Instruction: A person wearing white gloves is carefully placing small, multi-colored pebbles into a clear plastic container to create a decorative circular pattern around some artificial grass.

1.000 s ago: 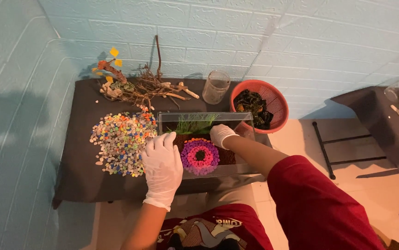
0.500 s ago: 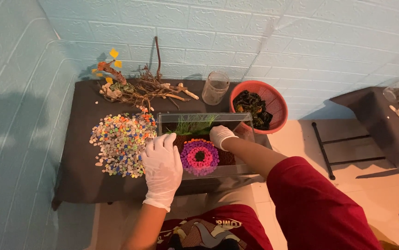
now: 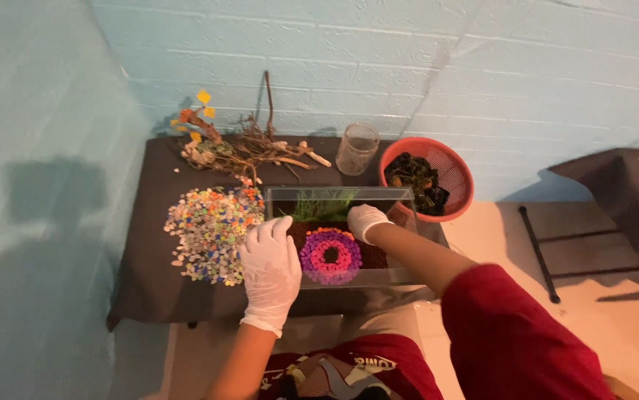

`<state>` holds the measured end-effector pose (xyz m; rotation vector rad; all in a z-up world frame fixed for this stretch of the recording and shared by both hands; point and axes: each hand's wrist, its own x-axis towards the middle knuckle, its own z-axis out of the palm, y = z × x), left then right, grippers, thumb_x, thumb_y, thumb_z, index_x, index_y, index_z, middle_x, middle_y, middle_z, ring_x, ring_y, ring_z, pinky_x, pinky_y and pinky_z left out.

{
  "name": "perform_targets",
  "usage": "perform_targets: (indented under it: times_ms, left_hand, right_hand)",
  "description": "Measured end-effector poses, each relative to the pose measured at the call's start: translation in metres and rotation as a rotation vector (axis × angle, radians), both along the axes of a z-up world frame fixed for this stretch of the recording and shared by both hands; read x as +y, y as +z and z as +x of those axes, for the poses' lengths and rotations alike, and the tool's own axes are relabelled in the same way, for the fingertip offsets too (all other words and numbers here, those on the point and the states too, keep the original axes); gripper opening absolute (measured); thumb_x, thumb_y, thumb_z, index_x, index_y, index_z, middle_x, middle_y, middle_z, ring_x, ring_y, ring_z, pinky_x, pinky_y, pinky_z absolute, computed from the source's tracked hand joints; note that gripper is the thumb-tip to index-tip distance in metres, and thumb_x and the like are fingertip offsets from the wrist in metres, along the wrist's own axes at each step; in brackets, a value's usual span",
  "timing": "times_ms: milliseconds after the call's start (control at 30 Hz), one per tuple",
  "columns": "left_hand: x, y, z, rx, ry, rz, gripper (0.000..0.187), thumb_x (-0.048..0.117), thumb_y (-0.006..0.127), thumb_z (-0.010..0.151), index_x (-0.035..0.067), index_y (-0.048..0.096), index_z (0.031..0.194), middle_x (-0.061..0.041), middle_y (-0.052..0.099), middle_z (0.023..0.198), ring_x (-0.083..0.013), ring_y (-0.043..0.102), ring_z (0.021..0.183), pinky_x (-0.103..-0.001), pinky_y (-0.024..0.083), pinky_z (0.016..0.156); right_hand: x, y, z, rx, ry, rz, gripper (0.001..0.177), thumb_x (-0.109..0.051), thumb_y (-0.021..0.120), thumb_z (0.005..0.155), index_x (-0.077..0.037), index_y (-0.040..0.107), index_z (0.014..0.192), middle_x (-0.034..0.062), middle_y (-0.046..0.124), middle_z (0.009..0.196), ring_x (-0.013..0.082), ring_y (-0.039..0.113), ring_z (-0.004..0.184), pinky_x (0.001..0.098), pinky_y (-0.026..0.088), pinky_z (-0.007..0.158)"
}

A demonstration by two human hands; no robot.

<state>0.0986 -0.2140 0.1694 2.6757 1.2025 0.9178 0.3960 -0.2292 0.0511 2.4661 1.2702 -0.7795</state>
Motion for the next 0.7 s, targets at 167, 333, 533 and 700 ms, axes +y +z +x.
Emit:
perform_targets:
  times_ms: [167, 333, 533, 700]
  left_hand:
    - [0.007, 0.019, -0.025, -0.456, -0.162, -0.288, 0.034, 0.008, 0.053, 0.100, 0.019, 0.065, 0.129, -0.001, 0.064, 0.119, -0.0239, 0.060, 0.114, -0.038, 0.045, 0.099]
    - [0.061, -0.026, -0.077, -0.660, 0.009, -0.353, 0.024, 0.002, 0.058, 0.098, 0.007, 0.071, 0.118, -0.016, 0.068, 0.110, -0.0363, 0.063, 0.113, -0.043, 0.047, 0.102]
    - [0.136, -0.136, -0.112, -0.427, 0.099, -0.239, 0.034, -0.005, 0.066, 0.078, 0.020, 0.078, 0.098, -0.006, 0.068, 0.091, -0.0271, 0.068, 0.085, -0.037, 0.053, 0.079]
    - [0.169, -0.180, -0.094, -0.008, 0.149, -0.056, 0.014, 0.019, 0.078, 0.085, 0.030, 0.075, 0.077, 0.005, 0.064, 0.070, -0.0235, 0.062, 0.067, -0.042, 0.046, 0.059]
  right_hand:
    - [-0.053, 0.118, -0.047, 0.012, 0.098, 0.112, 0.030, -0.020, 0.055, 0.094, -0.009, 0.081, 0.105, 0.0190, 0.079, 0.108, 0.0403, 0.074, 0.107, 0.0522, 0.059, 0.090]
    - [-0.127, 0.205, -0.102, 0.184, -0.122, 0.370, 0.040, -0.035, 0.050, 0.100, -0.016, 0.077, 0.123, 0.0102, 0.077, 0.126, 0.0382, 0.067, 0.121, 0.0527, 0.053, 0.105]
    - [-0.149, 0.133, -0.091, -0.093, -0.174, 0.724, 0.031, -0.045, 0.055, 0.096, -0.031, 0.076, 0.112, -0.0102, 0.077, 0.115, 0.0213, 0.071, 0.107, 0.0449, 0.056, 0.081]
    - [-0.145, 0.139, -0.091, -0.055, -0.253, 0.576, 0.036, -0.051, 0.052, 0.095, -0.033, 0.075, 0.117, -0.0092, 0.075, 0.121, 0.0248, 0.070, 0.111, 0.0469, 0.056, 0.088]
